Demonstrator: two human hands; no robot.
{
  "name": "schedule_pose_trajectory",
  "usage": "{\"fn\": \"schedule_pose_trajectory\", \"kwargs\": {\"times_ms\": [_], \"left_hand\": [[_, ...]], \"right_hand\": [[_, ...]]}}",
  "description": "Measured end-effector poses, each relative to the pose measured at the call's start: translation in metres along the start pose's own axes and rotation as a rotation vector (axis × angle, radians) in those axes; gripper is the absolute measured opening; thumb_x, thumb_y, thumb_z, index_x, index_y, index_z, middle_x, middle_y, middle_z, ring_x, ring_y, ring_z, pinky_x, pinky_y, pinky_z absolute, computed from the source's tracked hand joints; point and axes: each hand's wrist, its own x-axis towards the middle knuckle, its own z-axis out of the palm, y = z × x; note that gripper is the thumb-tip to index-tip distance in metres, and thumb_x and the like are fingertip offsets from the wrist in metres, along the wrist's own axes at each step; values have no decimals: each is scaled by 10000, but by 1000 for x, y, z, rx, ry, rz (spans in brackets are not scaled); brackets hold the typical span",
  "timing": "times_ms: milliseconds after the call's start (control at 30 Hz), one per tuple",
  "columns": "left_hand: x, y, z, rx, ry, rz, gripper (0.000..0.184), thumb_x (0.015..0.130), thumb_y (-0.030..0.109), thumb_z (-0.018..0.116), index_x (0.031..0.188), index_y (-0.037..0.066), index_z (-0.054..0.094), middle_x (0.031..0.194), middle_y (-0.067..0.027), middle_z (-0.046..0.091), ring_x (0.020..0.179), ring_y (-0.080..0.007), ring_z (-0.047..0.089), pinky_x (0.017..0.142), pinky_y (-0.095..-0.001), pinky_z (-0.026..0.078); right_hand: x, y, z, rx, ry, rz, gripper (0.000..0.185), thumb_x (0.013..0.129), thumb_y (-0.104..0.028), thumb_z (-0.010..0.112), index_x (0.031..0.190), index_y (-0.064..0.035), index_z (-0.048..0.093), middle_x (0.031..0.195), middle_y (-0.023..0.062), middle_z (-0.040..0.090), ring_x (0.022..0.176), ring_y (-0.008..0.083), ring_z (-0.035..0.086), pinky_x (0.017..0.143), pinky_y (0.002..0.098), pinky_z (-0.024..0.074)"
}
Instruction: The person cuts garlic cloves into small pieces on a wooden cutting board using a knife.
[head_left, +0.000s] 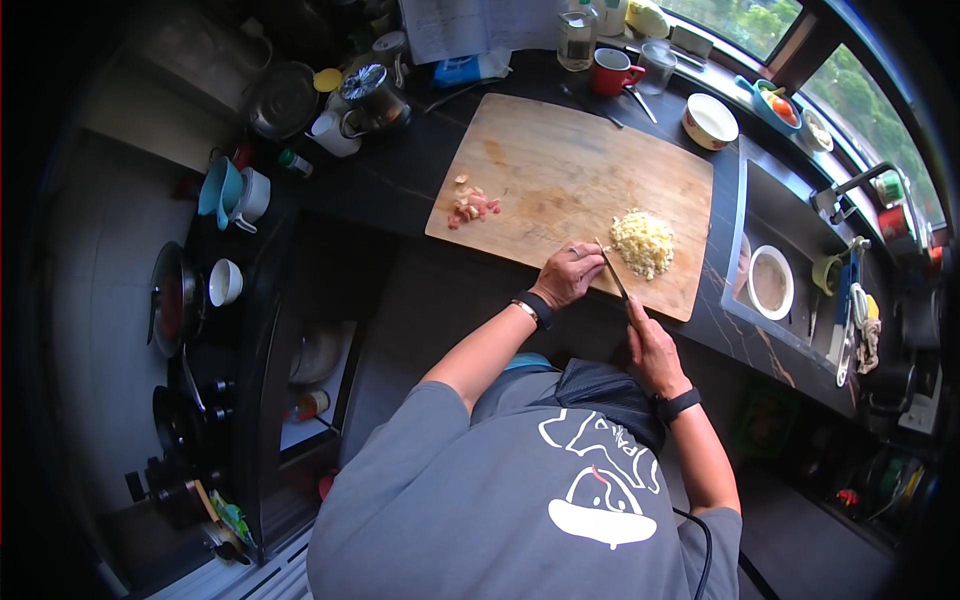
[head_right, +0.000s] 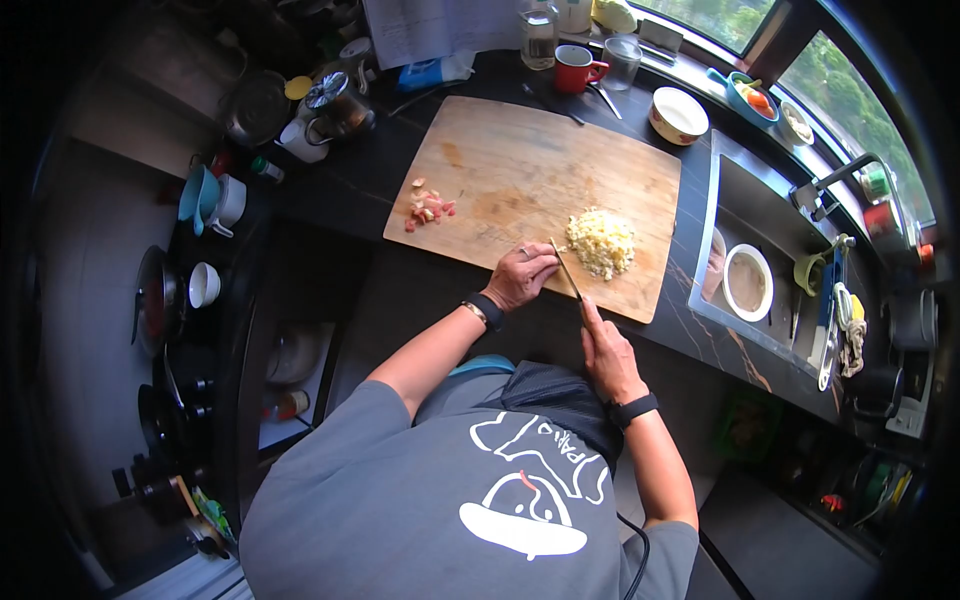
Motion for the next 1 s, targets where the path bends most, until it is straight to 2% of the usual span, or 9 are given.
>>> {"fn": "schedule_pose_trajectory", "kwargs": {"times_ms": [400, 500, 600, 767, 833, 900, 967, 1000], "left_hand": [[-2, -2, 0, -10, -6, 2, 105, 790, 33, 728, 887, 51, 691, 966, -66, 671, 919, -250, 647, 828, -348, 527], [-3, -4, -1, -32, -34, 7, 115, 798, 28, 721, 906, 47, 689, 974, -74, 668, 933, -256, 646, 848, -353, 526], [-1, -5, -6, -39, -66, 43, 118, 810, 25, 710, 923, 45, 683, 989, -77, 665, 951, -262, 643, 864, -354, 523], [-3, -5, -2, -40, -63, 8, 124, 810, 28, 709, 927, 50, 677, 995, -76, 661, 962, -265, 638, 860, -352, 522], [-3, -6, -2, -49, -57, -11, 123, 805, 30, 712, 921, 52, 677, 992, -75, 660, 960, -266, 638, 856, -352, 523], [-4, -6, -1, -54, -61, -30, 99, 799, 42, 709, 893, 60, 682, 986, -81, 662, 950, -264, 636, 856, -352, 515], [-5, -7, 0, -54, -48, -22, 95, 796, 41, 712, 885, 60, 684, 980, -78, 663, 947, -262, 637, 853, -351, 517], [-5, -7, 0, -56, -35, -13, 91, 793, 41, 716, 877, 60, 686, 974, -76, 664, 943, -260, 638, 851, -350, 519]], "right_hand": [[0, 13, 16, -62, 22, 14, 650, 939, -112, 584, 1521, -201, 309, 837, 189, 578, 725, 395, 626, 631, 486, 513], [-19, 11, 1, -67, -35, 50, 648, 926, -77, 595, 1510, -193, 339, 854, 187, 594, 739, 386, 630, 645, 475, 517], [-23, 3, -15, -18, 37, 11, 619, 904, -6, 598, 1474, -157, 411, 862, 176, 612, 764, 360, 634, 682, 449, 515], [-7, -1, -13, 34, 87, -24, 623, 910, -21, 597, 1483, -150, 392, 866, 180, 603, 775, 369, 626, 694, 445, 510], [-5, -5, -10, 49, -105, 130, 572, 929, 0, 562, 1471, -74, 398, 1074, 228, 637, 963, 376, 640, 841, 403, 512], [-2, -6, -8, 51, -79, 103, 568, 926, 1, 565, 1467, -66, 402, 1058, 229, 636, 955, 376, 639, 838, 403, 512], [0, -3, -2, 3, 20, -19, 632, 924, -71, 596, 1501, -166, 356, 817, 180, 565, 726, 375, 617, 650, 465, 512], [1, -2, 1, 5, 17, -19, 632, 924, -71, 596, 1501, -166, 356, 817, 180, 565, 726, 375, 617, 650, 465, 512]]}}
